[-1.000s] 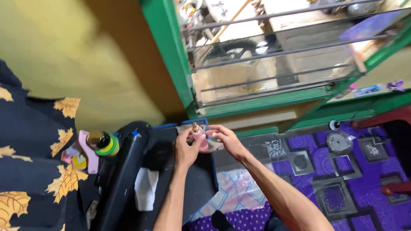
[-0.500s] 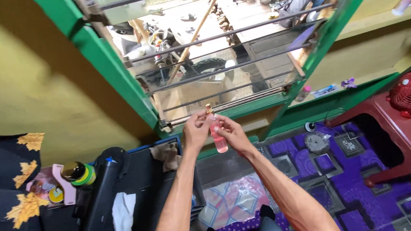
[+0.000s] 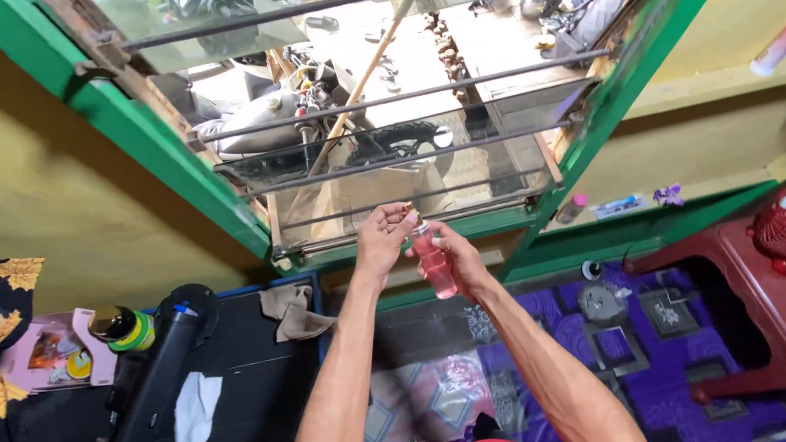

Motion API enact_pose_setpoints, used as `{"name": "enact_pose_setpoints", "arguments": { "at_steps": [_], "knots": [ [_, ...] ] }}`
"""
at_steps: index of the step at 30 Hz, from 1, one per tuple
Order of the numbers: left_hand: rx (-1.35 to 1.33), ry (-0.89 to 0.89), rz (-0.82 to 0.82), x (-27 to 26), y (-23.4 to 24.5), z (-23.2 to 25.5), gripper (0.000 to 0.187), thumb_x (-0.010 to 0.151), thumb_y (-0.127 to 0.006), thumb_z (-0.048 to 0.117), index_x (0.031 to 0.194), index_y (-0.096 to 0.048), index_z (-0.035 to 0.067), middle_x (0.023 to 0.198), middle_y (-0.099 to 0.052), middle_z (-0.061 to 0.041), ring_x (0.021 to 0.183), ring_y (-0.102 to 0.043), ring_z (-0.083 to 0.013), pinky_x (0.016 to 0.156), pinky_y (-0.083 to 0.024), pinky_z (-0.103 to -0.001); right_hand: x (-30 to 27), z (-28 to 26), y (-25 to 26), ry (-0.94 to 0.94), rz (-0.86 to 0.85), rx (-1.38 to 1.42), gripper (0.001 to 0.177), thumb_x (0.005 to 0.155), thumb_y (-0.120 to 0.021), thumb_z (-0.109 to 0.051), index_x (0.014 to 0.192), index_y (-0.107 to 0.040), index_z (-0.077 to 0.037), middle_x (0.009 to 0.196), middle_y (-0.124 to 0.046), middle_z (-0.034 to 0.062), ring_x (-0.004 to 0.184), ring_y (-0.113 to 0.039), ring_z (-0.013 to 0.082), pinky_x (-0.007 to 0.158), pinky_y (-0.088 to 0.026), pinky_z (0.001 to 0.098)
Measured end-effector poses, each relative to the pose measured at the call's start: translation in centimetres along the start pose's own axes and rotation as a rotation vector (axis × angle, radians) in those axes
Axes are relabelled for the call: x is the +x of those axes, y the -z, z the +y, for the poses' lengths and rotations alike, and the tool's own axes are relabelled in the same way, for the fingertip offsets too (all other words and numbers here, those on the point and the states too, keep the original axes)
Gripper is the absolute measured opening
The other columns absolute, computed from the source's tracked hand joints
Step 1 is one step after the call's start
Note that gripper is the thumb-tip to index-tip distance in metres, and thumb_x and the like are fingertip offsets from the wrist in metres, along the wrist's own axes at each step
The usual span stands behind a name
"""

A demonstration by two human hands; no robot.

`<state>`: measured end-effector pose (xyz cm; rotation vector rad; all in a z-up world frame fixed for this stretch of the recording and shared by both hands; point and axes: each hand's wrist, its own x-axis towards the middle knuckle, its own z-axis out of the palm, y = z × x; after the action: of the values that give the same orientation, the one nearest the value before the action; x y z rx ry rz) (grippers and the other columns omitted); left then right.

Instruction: The person sprays a cleaning solution onto a window and wipes the glass with a cloth. The person repeatedly wipes the same window area, occasionally reapplying spray, without moving to another window or cleaning the sill.

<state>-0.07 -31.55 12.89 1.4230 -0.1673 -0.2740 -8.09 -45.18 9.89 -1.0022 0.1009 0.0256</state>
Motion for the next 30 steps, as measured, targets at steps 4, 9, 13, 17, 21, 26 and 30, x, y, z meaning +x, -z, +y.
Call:
{"name": "enact_pose_setpoints", "arguments": {
  "at_steps": [4, 9, 13, 17, 21, 26, 30],
  "knots": [
    [0.001, 0.031, 0.076, 0.5, -1.5, -0.6, 0.025, 0.089, -0.080, 0.024, 0.110, -0.072, 0.013, 0.093, -0.075, -0.001, 0.079, -0.067, -0.0055, 0.068, -0.058, -0.021, 0.6, -0.7, 1.5, 0.000, -0.018, -0.021, 0.055, 0.086, -0.055, -0.021, 0.139, -0.052, -0.005, 0.092, -0.069, 0.0279, 0.060, -0.070, 0.0300, 0.052, -0.059, 0.0371],
    [-0.051, 0.095, 0.126, 0.2, -2.2, -0.5, 0.021, 0.090, -0.079, 0.026, 0.108, -0.075, 0.016, 0.092, -0.075, 0.005, 0.081, -0.066, -0.0024, 0.070, -0.056, -0.019, 0.8, -1.7, 2.5, -0.062, -0.105, 0.018, 0.056, 0.088, -0.049, -0.021, 0.142, -0.049, -0.007, 0.091, -0.068, 0.0305, 0.056, -0.067, 0.0306, 0.050, -0.056, 0.0376],
    [-0.030, 0.122, 0.154, -0.3, -2.4, 0.5, 0.019, 0.093, -0.075, 0.026, 0.110, -0.077, 0.016, 0.097, -0.076, 0.004, 0.086, -0.068, -0.0045, 0.074, -0.056, -0.022, 0.7, -2.5, 2.6, -0.097, -0.164, 0.074, 0.056, 0.089, -0.048, -0.028, 0.142, -0.047, -0.010, 0.090, -0.067, 0.0291, 0.054, -0.065, 0.0301, 0.048, -0.055, 0.0383],
    [-0.044, 0.118, 0.178, -1.4, -2.5, 1.3, 0.018, 0.095, -0.072, 0.022, 0.110, -0.077, 0.015, 0.096, -0.076, 0.002, 0.085, -0.068, -0.0055, 0.073, -0.057, -0.021, 0.9, -2.0, 3.3, -0.216, -0.255, 0.200, 0.055, 0.089, -0.047, -0.035, 0.141, -0.046, -0.018, 0.087, -0.068, 0.0304, 0.047, -0.061, 0.0299, 0.042, -0.054, 0.0395],
    [-0.049, 0.109, 0.221, -2.2, -2.2, 1.2, 0.018, 0.094, -0.072, 0.021, 0.110, -0.077, 0.013, 0.094, -0.077, 0.000, 0.084, -0.069, -0.0071, 0.072, -0.057, -0.021, 1.2, -1.3, 4.2, -0.342, -0.299, 0.255, 0.051, 0.090, -0.045, -0.038, 0.139, -0.047, -0.026, 0.088, -0.068, 0.0324, 0.044, -0.058, 0.0317, 0.039, -0.053, 0.0429],
    [-0.088, 0.099, 0.254, -2.2, -1.5, -0.7, 0.019, 0.092, -0.077, 0.025, 0.107, -0.077, 0.014, 0.091, -0.075, 0.002, 0.081, -0.066, -0.0064, 0.071, -0.056, -0.022, 0.6, -1.4, 2.5, -0.324, -0.333, 0.181, 0.053, 0.088, -0.047, -0.037, 0.140, -0.045, -0.024, 0.087, -0.068, 0.0277, 0.047, -0.062, 0.0300, 0.041, -0.056, 0.0412],
    [-0.133, 0.111, 0.265, -2.5, -1.1, -1.0, 0.017, 0.095, -0.073, 0.021, 0.107, -0.076, 0.010, 0.089, -0.074, 0.000, 0.073, -0.065, -0.0054, 0.061, -0.055, -0.018, -0.7, -3.3, -0.5, -0.227, -0.320, 0.006, 0.067, 0.091, -0.055, -0.026, 0.154, -0.031, -0.025, 0.088, -0.067, 0.0239, 0.049, -0.065, 0.0297, 0.044, -0.059, 0.0389]
  ]
}}
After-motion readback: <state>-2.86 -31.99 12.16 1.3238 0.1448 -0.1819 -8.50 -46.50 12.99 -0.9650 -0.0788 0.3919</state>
